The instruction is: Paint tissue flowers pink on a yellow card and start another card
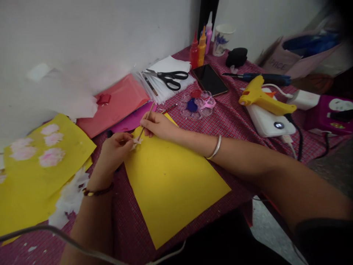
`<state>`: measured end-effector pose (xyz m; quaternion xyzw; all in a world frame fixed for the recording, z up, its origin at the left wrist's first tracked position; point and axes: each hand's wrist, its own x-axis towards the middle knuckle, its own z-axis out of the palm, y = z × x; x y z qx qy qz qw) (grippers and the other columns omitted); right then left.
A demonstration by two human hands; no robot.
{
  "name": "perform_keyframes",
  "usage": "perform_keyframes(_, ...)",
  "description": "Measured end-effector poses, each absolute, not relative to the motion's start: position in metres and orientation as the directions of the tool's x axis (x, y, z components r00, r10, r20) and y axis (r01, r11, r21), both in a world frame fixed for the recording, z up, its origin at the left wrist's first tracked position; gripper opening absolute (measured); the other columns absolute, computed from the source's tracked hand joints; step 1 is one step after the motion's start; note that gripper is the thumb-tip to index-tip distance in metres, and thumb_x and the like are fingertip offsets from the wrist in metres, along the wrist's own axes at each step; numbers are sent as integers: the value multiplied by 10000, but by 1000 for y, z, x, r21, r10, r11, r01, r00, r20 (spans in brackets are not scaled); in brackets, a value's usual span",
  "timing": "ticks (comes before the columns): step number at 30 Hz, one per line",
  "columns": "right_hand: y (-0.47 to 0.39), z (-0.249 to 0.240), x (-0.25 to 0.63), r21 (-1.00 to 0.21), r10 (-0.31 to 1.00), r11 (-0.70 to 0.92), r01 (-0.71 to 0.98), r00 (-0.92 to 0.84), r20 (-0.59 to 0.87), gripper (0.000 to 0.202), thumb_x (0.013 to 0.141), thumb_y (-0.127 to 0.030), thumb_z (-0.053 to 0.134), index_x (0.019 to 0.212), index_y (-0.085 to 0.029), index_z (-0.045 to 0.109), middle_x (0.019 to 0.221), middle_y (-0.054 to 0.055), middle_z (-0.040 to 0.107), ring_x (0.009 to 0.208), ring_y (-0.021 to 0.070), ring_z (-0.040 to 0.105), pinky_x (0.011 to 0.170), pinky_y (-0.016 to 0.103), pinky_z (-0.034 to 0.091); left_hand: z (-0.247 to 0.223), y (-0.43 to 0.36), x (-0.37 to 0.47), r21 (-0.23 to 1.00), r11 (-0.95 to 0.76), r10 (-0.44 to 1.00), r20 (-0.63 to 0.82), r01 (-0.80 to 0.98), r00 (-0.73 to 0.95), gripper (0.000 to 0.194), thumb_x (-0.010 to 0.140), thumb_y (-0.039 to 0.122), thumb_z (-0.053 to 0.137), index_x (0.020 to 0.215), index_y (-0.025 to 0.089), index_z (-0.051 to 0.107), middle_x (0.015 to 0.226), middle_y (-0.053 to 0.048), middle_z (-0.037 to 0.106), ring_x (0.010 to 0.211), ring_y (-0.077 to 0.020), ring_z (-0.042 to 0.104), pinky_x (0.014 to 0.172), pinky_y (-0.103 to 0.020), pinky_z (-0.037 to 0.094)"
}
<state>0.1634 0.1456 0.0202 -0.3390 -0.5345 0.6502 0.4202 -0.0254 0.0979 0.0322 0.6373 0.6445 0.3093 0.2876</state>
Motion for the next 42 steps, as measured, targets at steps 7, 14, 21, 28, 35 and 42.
perform_keyframes(7,147,8,154,-991,892,75,-113,-436,117,148,955,-168,501,812,-190,468,554,-78,527,493,75,515,497,182,409,39,94,-21,799,111,994,-96,591,-57,148,691,351,701,669,210,661,816,-29,680,677,-154,539,598,-256,396)
perform_keyframes(14,141,11,157,-941,855,322,106,-459,241,121,962,-240,492,863,-174,512,657,-42,581,612,97,552,607,217,389,38,96,-26,782,102,995,-91,615,-49,266,813,400,560,902,206,718,839,-30,691,770,-185,590,719,-304,432)
perform_keyframes(21,125,38,158,-717,772,542,438,-597,219,211,991,-310,462,1006,-138,583,878,68,674,762,162,595,655,266,356,37,95,-26,815,132,991,-129,564,-45,261,815,392,571,939,215,717,827,-24,697,702,-174,571,623,-280,428)
perform_keyframes(28,140,38,160,-921,858,374,106,-417,300,173,972,-239,477,810,-184,507,646,-35,574,606,95,544,605,211,404,37,92,-21,804,140,990,-112,578,-84,216,791,346,592,887,211,730,763,-9,672,655,-162,544,583,-269,394)
perform_keyframes(35,149,23,176,-919,952,-225,-322,-274,-138,230,963,-189,476,734,-184,497,470,-78,533,389,65,467,446,176,428,68,90,-45,923,120,986,-69,366,-152,228,746,380,666,851,181,697,822,-35,687,717,-155,592,724,-325,478)
perform_keyframes(42,147,13,181,-898,942,-264,-353,-295,-161,200,886,-251,626,713,-192,545,493,-44,572,422,79,506,438,179,427,138,22,-137,850,87,865,194,520,-462,135,814,286,618,930,253,680,554,60,442,510,-94,418,594,-293,418)
